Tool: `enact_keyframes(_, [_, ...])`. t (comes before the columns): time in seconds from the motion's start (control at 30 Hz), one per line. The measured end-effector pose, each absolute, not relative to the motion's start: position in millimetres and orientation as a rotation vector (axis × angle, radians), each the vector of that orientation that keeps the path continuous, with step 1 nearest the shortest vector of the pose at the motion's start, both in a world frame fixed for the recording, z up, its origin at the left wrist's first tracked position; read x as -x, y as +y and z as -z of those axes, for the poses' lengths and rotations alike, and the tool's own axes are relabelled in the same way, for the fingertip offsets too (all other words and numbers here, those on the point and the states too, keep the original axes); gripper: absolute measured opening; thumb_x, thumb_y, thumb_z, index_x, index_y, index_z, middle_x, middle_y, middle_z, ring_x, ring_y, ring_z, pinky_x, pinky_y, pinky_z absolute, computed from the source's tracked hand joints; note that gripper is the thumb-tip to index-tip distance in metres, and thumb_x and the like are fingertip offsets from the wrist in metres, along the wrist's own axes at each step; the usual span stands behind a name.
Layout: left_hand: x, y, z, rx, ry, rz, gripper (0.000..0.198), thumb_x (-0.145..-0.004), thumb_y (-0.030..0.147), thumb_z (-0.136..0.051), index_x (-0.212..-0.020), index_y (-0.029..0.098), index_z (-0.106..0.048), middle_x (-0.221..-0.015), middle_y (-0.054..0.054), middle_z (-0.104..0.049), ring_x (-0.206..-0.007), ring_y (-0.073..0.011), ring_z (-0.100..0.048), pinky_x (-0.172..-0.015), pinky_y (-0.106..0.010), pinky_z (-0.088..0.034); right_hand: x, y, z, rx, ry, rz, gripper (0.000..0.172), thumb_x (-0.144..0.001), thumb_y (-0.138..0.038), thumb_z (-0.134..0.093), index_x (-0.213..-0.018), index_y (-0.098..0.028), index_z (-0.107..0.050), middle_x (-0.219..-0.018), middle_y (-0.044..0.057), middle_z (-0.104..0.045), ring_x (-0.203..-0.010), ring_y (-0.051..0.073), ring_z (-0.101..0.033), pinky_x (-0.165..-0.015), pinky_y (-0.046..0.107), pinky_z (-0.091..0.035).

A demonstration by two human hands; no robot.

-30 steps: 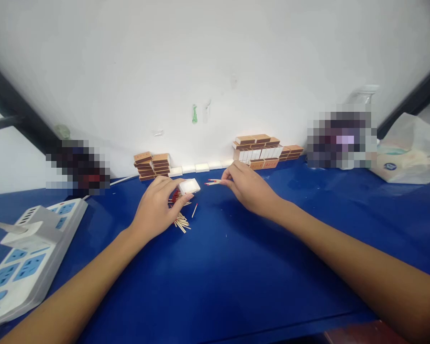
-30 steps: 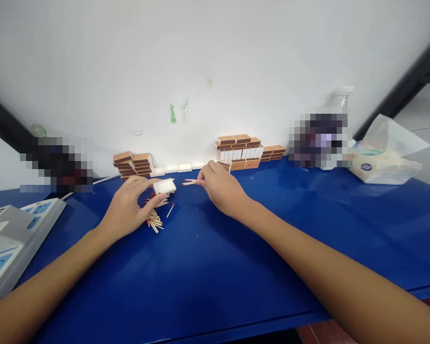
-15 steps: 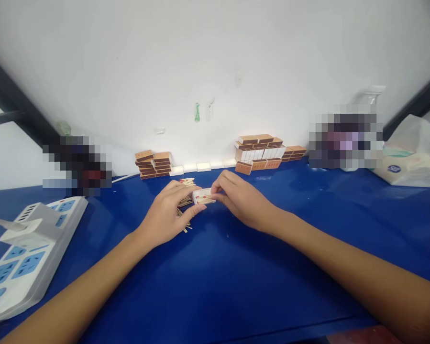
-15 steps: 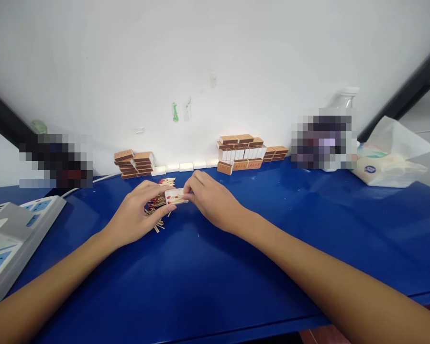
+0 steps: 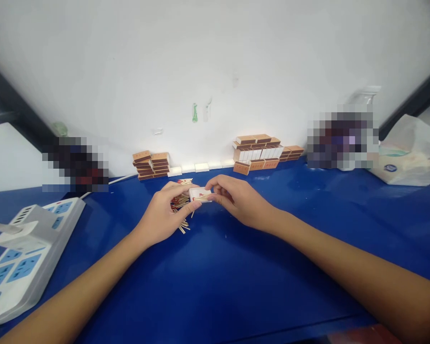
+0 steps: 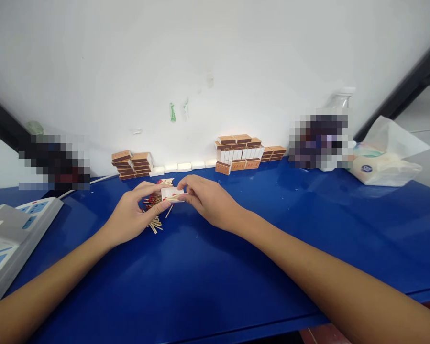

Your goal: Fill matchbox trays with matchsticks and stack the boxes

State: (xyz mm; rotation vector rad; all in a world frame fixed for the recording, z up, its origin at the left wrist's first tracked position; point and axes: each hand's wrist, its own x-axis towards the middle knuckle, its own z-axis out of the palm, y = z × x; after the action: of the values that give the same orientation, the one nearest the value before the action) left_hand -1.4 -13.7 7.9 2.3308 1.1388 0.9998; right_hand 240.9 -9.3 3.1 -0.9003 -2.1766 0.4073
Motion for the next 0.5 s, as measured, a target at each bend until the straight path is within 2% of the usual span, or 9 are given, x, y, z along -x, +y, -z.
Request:
enact_keyframes(0.13, [0.4,-15.1,-9.4,-2.294,1.166,-1.007,0.036,-0.093,0.045,-0.072,-0.127,0.032,-0.073,-0.104,-0.004,-0.07,-0.087,-0.0178,-0.064,-0.08,-0.031,-0.055,-237.4,-11.9,-6.2,0.885,-2.085,-0.423,0.007,-0.1,-0.024,-0.062,-0.099,-0.019,-0.067,-0.088,0.001,-0.066,-0.071,0.012,-0.054,-0.067,0.027,-0.043])
enact_keyframes(0.27, [0.1,-15.3,-10.1,-2.279,1.188,-1.037,0.039,-0.092,0.044,-0.073,-0.129,0.033,-0.072,-0.093,-0.002,-0.067,-0.078,-0.0153,-0.061,-0.071,-0.028,-0.053,-236.9,-13.7,-8.9,0.879,-2.03,-0.362,0.011,-0.1,-0.022,-0.062,-0.1,-0.02,-0.073,-0.091,0.002,-0.07,-0.074,0.012,-0.056,-0.066,0.027,-0.043])
enact_keyframes(0.37, [0.2,-14.3,-10.5,-2.249,1.204,-1.051,0.036,-0.093,0.042,-0.072,-0.126,0.03,-0.074,-0.094,-0.003,-0.068,-0.076,-0.0144,-0.06,-0.068,-0.027,-0.052,-237.2,-13.9,-10.1,0.879,-2.01,-0.336,0.014,-0.1,-0.022,-0.061,-0.102,-0.022,-0.075,-0.094,0.002,-0.074,-0.077,0.013,-0.06,-0.066,0.028,-0.043])
enact_keyframes(0.5, [0.2,-13.5,-11.5,-2.244,1.216,-1.061,0.035,-0.092,0.041,-0.073,-0.125,0.029,-0.075,-0.092,-0.003,-0.067,-0.072,-0.0137,-0.058,-0.067,-0.027,-0.051,-236.1,-14.0,-11.1,0.939,-1.919,-0.387,0.008,-0.094,-0.024,-0.07,-0.096,-0.023,-0.077,-0.085,-0.001,-0.076,-0.067,0.012,-0.058,-0.062,0.028,-0.042])
